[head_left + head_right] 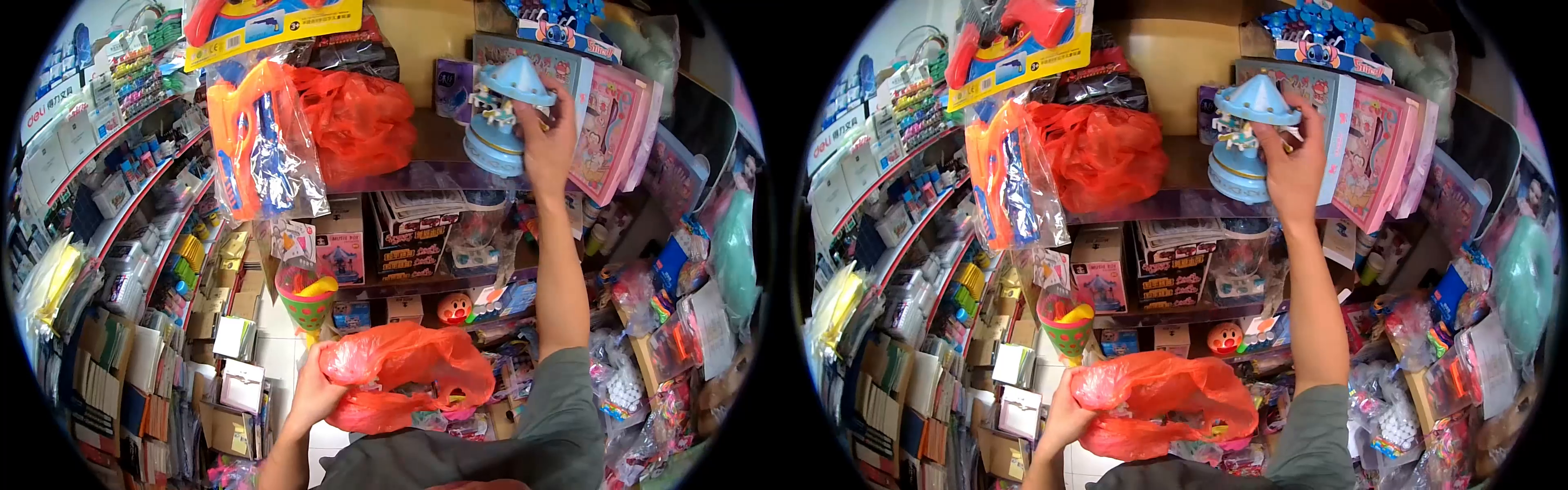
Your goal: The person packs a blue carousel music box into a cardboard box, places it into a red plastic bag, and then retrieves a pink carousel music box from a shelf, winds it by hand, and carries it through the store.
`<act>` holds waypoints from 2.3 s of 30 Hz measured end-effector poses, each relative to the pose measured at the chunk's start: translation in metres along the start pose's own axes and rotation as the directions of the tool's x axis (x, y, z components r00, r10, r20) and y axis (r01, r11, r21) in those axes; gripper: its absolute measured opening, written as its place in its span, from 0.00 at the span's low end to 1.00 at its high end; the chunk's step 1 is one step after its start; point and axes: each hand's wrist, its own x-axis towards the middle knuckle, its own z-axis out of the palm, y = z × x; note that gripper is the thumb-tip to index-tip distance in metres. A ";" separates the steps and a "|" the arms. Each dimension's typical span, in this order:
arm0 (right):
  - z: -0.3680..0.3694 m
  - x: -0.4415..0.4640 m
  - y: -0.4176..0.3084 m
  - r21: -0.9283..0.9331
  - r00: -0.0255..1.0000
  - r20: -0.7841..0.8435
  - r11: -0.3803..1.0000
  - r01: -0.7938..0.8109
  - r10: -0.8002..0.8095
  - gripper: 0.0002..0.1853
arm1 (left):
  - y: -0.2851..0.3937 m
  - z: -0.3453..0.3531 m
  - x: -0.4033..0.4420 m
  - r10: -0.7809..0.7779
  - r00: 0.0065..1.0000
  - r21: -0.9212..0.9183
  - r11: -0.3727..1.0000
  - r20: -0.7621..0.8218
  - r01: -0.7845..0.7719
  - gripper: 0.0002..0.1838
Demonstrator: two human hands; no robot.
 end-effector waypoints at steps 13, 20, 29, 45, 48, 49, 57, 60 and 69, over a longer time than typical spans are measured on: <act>0.000 -0.064 0.003 0.203 0.941 0.137 0.921 -0.333 0.310 0.26 | -0.061 0.045 0.049 -0.048 0.926 -0.531 0.808 0.373 0.256 0.35; -0.020 -0.095 -0.015 0.160 0.949 0.173 0.943 -0.291 0.264 0.30 | -0.007 0.050 0.078 0.238 0.836 -0.382 0.923 0.495 -0.036 0.56; -0.033 -0.127 -0.020 -0.229 0.984 0.173 0.973 0.009 0.031 0.33 | -0.001 0.078 0.104 0.374 0.752 -0.464 0.880 0.543 -0.103 0.72; -0.020 -0.170 -0.009 -0.065 0.986 0.161 0.996 0.055 -0.044 0.35 | 0.013 0.089 0.111 0.364 0.784 -0.537 0.842 0.503 -0.047 0.72; -0.024 -0.159 -0.004 -0.209 1.000 0.005 0.978 0.000 0.001 0.31 | 0.006 0.090 0.107 0.130 0.840 -0.607 0.749 0.527 0.266 0.49; -0.027 -0.153 -0.003 -0.231 1.000 -0.028 0.973 -0.014 0.007 0.29 | 0.004 0.085 0.106 0.113 0.810 -0.644 0.673 0.575 0.363 0.40; -0.019 -0.110 -0.001 -0.063 0.989 -0.148 0.998 -0.032 0.022 0.27 | -0.008 0.069 0.097 0.012 0.756 -0.673 0.466 0.654 0.574 0.26; -0.007 -0.076 0.001 0.002 0.983 -0.177 0.999 0.048 -0.047 0.27 | -0.010 0.067 0.092 0.001 0.775 -0.688 0.462 0.632 0.560 0.21; 0.041 0.038 0.009 -0.399 0.944 -0.175 0.897 0.191 -0.278 0.28 | -0.060 0.056 0.078 -0.067 0.732 -0.681 0.318 0.678 0.660 0.27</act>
